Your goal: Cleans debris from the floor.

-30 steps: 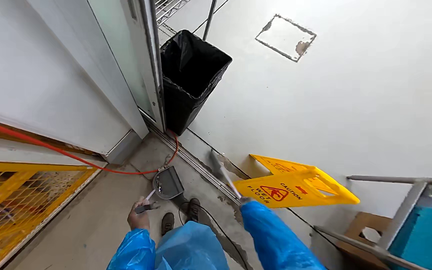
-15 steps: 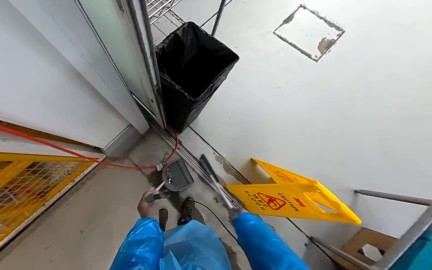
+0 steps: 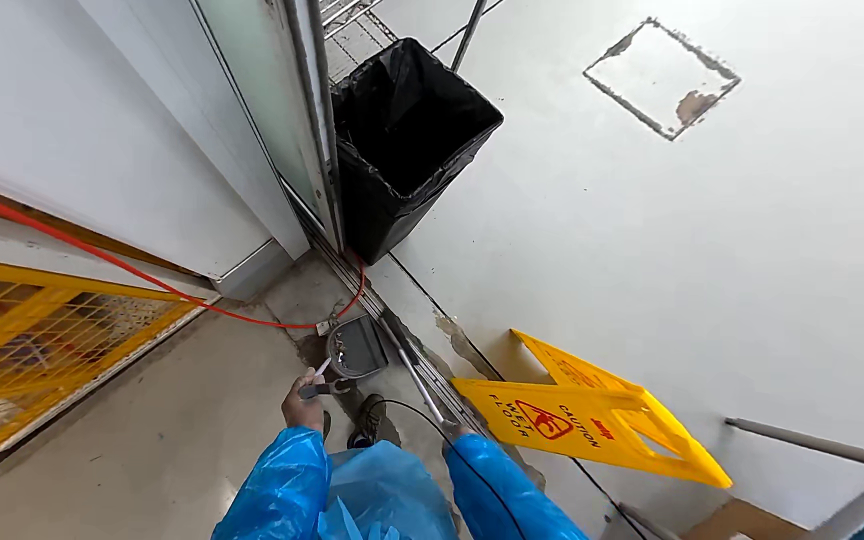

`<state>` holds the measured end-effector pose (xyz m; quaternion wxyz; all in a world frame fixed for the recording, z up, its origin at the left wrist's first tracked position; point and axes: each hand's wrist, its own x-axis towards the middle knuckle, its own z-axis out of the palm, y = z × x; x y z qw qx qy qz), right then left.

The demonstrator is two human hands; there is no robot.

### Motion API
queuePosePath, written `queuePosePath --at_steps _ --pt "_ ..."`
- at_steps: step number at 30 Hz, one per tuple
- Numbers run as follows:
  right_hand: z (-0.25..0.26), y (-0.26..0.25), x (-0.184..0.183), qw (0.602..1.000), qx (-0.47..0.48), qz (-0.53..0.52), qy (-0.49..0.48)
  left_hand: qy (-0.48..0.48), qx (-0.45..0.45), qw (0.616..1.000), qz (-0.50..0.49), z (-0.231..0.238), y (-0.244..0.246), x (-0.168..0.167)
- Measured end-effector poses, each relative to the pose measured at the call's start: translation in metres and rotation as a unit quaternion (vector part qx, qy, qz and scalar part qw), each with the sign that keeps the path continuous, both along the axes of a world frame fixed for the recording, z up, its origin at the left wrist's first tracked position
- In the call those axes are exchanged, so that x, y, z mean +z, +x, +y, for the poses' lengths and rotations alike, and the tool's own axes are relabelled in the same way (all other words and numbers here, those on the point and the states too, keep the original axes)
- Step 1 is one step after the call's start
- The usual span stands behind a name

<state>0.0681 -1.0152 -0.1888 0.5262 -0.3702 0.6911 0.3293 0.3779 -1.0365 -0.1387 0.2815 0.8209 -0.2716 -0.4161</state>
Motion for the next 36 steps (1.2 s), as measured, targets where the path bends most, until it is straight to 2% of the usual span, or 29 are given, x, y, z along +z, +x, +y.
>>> queuePosePath --at_steps 2,4,6,8,12,14,15,17,19,20,22,23,26,28,29,30,32,33,34,36 --pt "0.009 -0.030 0.024 0.999 -0.026 -0.021 -0.033 0.013 0.006 1.000 0.000 0.005 0.000 0.003" --pt "-0.001 -0.068 0.065 0.994 -0.058 -0.027 -0.086 0.013 0.017 1.000 0.002 -0.001 0.000 0.004" --pt "-0.019 -0.084 0.088 0.993 -0.037 -0.012 -0.111 0.021 0.021 1.000 0.004 -0.001 -0.001 0.004" --pt "-0.045 -0.075 0.083 0.991 0.012 0.015 -0.131 0.029 0.021 0.999 0.007 -0.001 -0.003 0.004" --pt "-0.105 -0.028 0.002 0.993 0.023 0.045 -0.103 0.035 0.022 0.999 0.001 -0.001 0.001 0.007" --pt "-0.097 0.013 -0.035 0.995 -0.019 0.038 -0.089 0.038 0.031 0.999 0.000 -0.005 0.003 0.007" --pt "-0.084 0.029 -0.038 0.996 -0.012 0.030 -0.077 0.034 0.036 0.999 0.005 -0.007 0.003 0.005" --pt "-0.061 0.029 -0.008 0.998 0.018 -0.002 -0.061 0.030 0.042 0.999 0.009 -0.008 0.008 0.002" --pt "-0.059 -0.009 0.047 0.995 0.043 -0.050 -0.074 0.033 0.042 0.998 0.010 -0.011 0.017 0.002" --pt "-0.063 -0.027 0.071 0.994 0.036 -0.054 -0.092 0.034 0.046 0.998 0.010 -0.013 0.021 0.002" --pt "-0.076 -0.050 0.094 0.990 0.044 -0.022 -0.132 0.036 0.055 0.998 0.010 -0.014 0.024 0.001" --pt "-0.084 -0.053 0.095 0.988 0.041 -0.004 -0.150 0.035 0.057 0.998 0.012 -0.013 0.024 0.002" --pt "-0.133 -0.033 0.061 0.986 0.067 0.019 -0.154 0.011 0.077 0.997 0.005 -0.013 0.025 0.004" --pt "-0.160 0.009 0.026 0.986 0.052 0.036 -0.153 -0.004 0.090 0.996 -0.008 -0.015 0.028 0.004" --pt "-0.159 0.031 0.001 0.985 0.033 0.047 -0.160 -0.005 0.098 0.995 -0.012 -0.015 0.028 0.003" --pt "-0.158 0.052 -0.009 0.989 0.029 0.040 -0.142 -0.006 0.103 0.995 -0.017 -0.017 0.029 0.002" --pt "-0.153 0.069 0.005 0.989 0.138 0.007 -0.045 -0.008 0.108 0.994 -0.024 -0.020 0.032 0.003" --pt "-0.148 0.053 0.019 0.984 0.177 -0.011 -0.026 -0.004 0.111 0.994 -0.022 -0.018 0.031 0.004" --pt "-0.149 0.027 0.037 0.981 0.187 -0.027 -0.038 0.000 0.113 0.993 -0.019 -0.019 0.033 0.004" --pt "-0.158 -0.023 0.065 0.983 0.148 -0.029 -0.109 0.000 0.125 0.992 -0.015 -0.024 0.041 0.004"
